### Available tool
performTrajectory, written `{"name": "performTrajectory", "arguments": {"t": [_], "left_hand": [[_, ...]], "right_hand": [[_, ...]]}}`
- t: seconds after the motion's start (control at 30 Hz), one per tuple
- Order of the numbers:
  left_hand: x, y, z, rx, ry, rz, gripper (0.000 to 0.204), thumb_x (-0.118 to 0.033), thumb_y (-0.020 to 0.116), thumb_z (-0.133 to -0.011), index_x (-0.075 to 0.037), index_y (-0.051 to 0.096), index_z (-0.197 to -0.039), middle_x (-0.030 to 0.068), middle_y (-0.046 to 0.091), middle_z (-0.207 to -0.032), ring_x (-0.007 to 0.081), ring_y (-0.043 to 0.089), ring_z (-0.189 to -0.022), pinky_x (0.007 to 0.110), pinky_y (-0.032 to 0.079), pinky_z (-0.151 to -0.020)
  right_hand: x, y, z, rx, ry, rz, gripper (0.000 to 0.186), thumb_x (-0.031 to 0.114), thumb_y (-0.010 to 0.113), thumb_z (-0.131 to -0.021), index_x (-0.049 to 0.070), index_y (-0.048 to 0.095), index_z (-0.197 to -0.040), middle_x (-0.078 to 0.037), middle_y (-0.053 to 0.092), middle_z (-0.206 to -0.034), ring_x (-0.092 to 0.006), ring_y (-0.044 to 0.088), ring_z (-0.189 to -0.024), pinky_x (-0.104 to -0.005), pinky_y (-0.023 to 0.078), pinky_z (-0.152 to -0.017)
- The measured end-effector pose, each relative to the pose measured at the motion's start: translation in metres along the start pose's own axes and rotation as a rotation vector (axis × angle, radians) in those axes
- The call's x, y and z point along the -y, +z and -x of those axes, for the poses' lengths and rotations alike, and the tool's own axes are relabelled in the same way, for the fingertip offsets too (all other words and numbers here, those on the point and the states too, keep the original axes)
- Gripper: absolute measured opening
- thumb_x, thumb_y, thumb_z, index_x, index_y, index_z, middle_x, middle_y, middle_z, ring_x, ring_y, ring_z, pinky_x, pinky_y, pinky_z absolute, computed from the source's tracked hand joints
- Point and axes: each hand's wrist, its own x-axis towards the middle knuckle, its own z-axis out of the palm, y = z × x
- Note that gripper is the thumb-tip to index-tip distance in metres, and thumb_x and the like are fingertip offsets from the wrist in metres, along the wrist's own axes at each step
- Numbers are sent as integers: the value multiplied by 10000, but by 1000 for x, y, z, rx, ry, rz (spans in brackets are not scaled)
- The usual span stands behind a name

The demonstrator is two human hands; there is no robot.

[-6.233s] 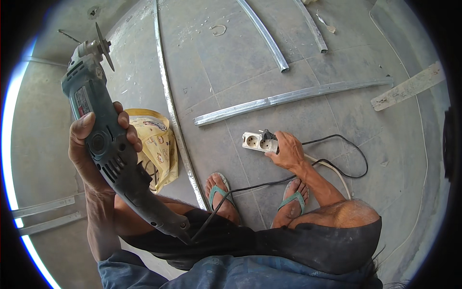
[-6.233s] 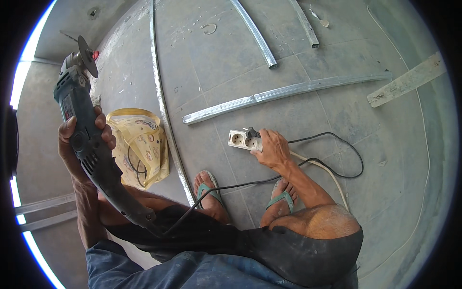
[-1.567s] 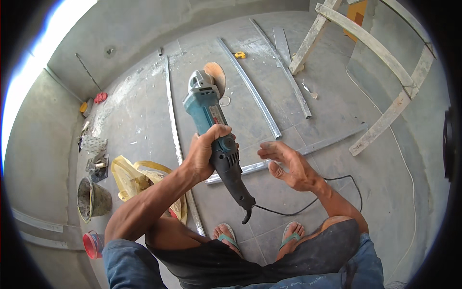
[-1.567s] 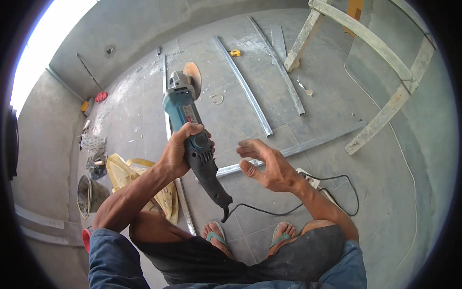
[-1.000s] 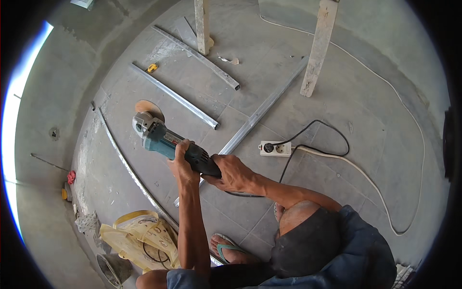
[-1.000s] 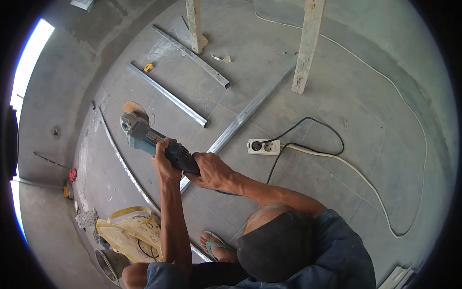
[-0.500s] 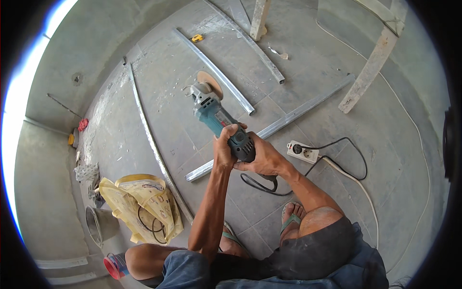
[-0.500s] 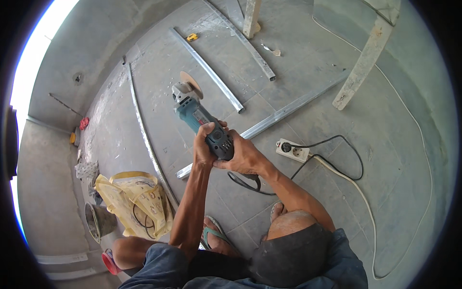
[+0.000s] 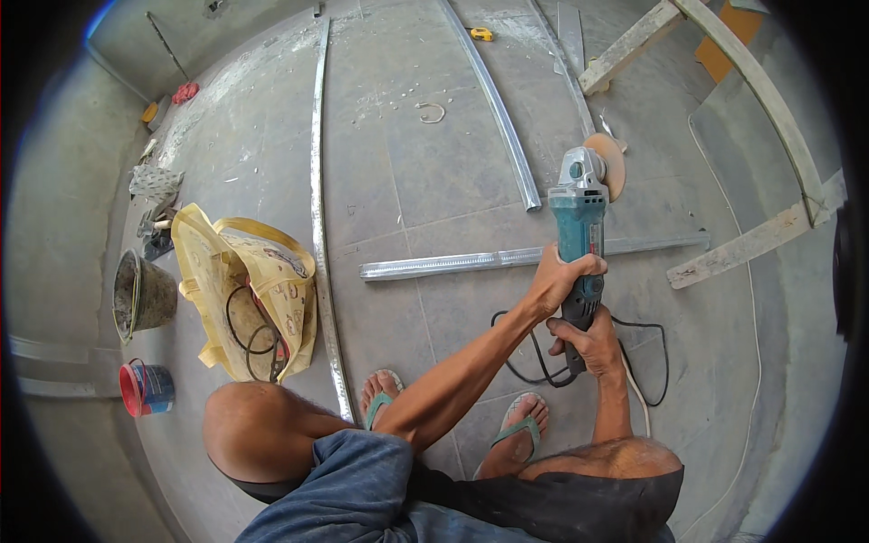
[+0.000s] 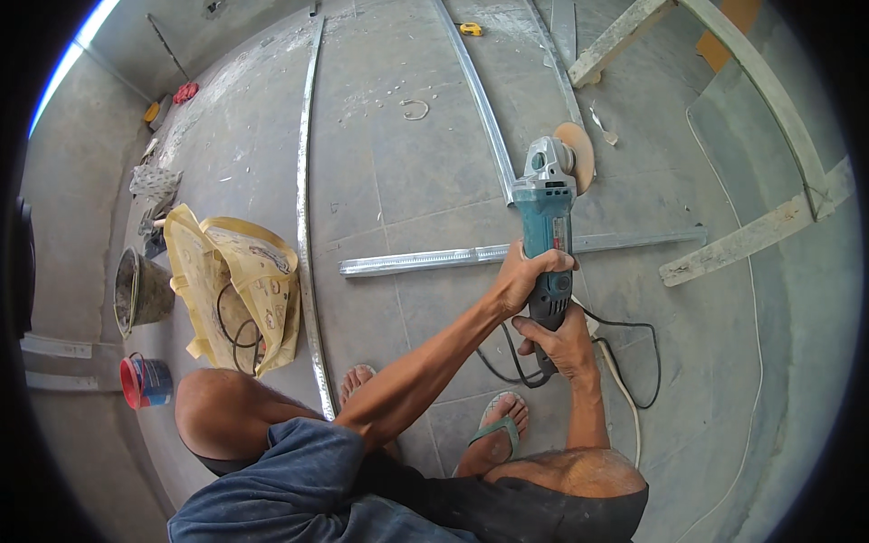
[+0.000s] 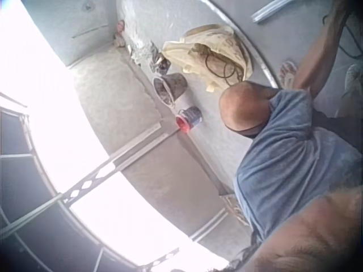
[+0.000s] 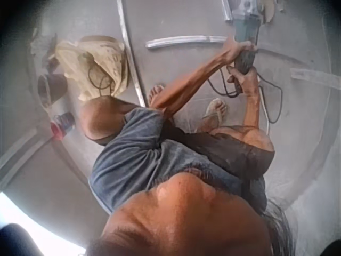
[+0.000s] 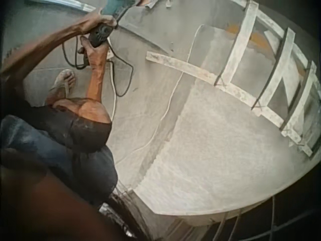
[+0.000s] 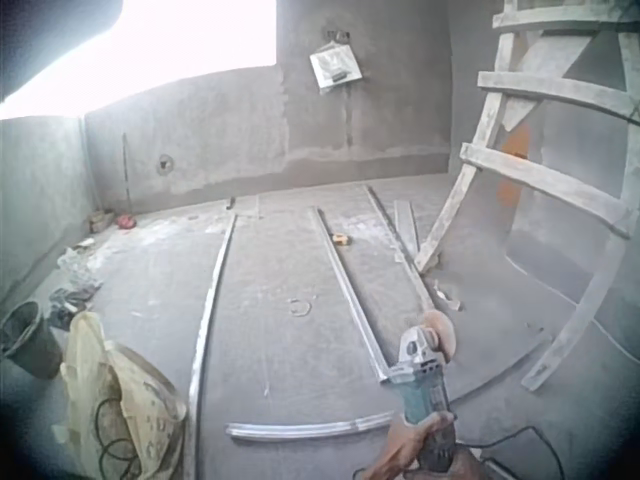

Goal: The person measures metal framing channels with a tape measure, connects the pieces together, and moves them across the floor. They then take an angle grinder from a bag, plug it into an extension cord, and cut the metal channel.

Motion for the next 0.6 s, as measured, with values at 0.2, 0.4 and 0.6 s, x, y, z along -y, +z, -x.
{"name": "performTrajectory", "arguments": {"t": [0.2, 0.4, 0.6], "left_hand": [[10, -4, -2, 66, -41, -20, 351, -300, 719, -762, 26, 689, -890, 132, 722, -877, 187, 679, -805, 325, 556, -770], [8, -6, -2, 54, -42, -36, 340, -283, 747, -759, 24, 682, -889, 102, 691, -845, 157, 642, -761, 307, 534, -717], [21, -20, -4, 152, -104, 65, 414, -287, 727, -765, 42, 676, -1013, 150, 719, -966, 182, 660, -799, 334, 566, -741]], "right_hand": [[-6, 13, 4, -69, -156, -43, 597, 142, 863, -805, -34, 491, -1238, -66, 650, -855, -161, 658, -593, -298, 577, -523], [-6, 13, 0, -64, -209, -161, 720, 109, 860, -787, -24, 401, -1325, -125, 641, -1038, -158, 706, -779, -280, 599, -548], [-27, 17, -4, -118, -184, -115, 739, 166, 911, -766, -63, 390, -1237, -122, 643, -918, -164, 687, -655, -289, 601, -600]]}}
